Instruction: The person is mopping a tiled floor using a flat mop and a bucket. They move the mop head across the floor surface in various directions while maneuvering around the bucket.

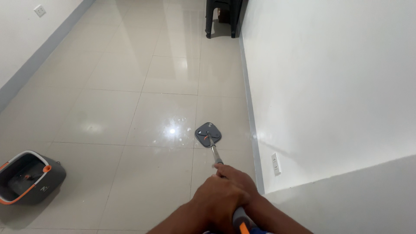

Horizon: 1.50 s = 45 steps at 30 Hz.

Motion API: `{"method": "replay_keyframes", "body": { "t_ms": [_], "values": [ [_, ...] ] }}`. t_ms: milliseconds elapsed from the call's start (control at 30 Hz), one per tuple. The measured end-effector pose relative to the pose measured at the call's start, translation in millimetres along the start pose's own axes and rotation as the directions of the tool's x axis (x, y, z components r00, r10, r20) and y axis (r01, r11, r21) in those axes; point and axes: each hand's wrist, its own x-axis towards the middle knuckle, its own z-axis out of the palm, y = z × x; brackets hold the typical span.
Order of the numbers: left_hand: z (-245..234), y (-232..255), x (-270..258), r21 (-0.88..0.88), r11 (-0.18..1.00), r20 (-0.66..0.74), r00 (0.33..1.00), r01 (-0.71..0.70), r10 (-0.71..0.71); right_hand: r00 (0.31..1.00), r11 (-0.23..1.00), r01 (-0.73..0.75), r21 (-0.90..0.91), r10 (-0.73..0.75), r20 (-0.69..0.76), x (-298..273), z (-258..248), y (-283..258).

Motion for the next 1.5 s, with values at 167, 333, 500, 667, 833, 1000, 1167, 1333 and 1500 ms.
{"method": "replay_keyframes", "body": {
  "t_ms": [167,333,500,667,833,1000,1167,1333,1500],
  "values": [
    [2.0,-6.1,-12.7,-0.032,0.998,-0.004,0.999,0.052,-0.053,0.999,0.995,0.045,-0.084,-0.044,0.016,3.1,8.4,-1.9],
    [-1.4,-29.9,19.0,-0.118,0.983,-0.135,0.979,0.140,-0.155,0.993,0.999,-0.044,-0.021,0.046,0.112,51.6,-2.7,12.5],
    [-0.1,-60.2,54.5,-0.043,0.997,-0.405,0.912,0.057,-0.070,0.991,0.991,0.050,-0.124,-0.034,0.127,92.5,-19.9,27.9],
    [-3.0,-83.0,82.2,-0.021,0.991,-0.328,0.935,0.136,-0.135,0.946,0.868,-0.271,0.416,0.160,0.282,137.5,-27.5,57.7],
    [-9.0,-99.3,108.8,-0.004,0.989,-0.281,0.949,0.147,-0.142,0.989,0.998,0.011,0.056,-0.019,0.145,158.1,-44.6,73.3],
    [-18.3,-108.3,126.3,-0.001,0.994,-0.327,0.940,0.107,-0.102,0.952,0.966,-0.216,0.146,0.174,0.253,178.1,-62.0,59.5],
    [-18.7,-111.5,117.5,-0.007,0.990,-0.317,0.939,0.142,-0.137,0.864,0.607,-0.502,0.615,0.369,0.341,179.8,-56.0,46.4],
    [-0.7,-104.2,87.4,0.017,0.992,-0.246,0.962,0.123,-0.115,0.864,0.698,-0.503,0.510,0.386,0.325,149.6,-33.8,40.4],
    [4.8,-87.6,67.3,0.046,0.996,-0.161,0.984,0.080,-0.072,0.878,0.753,-0.478,0.452,0.416,0.236,116.3,-22.7,24.0]
  ]
}}
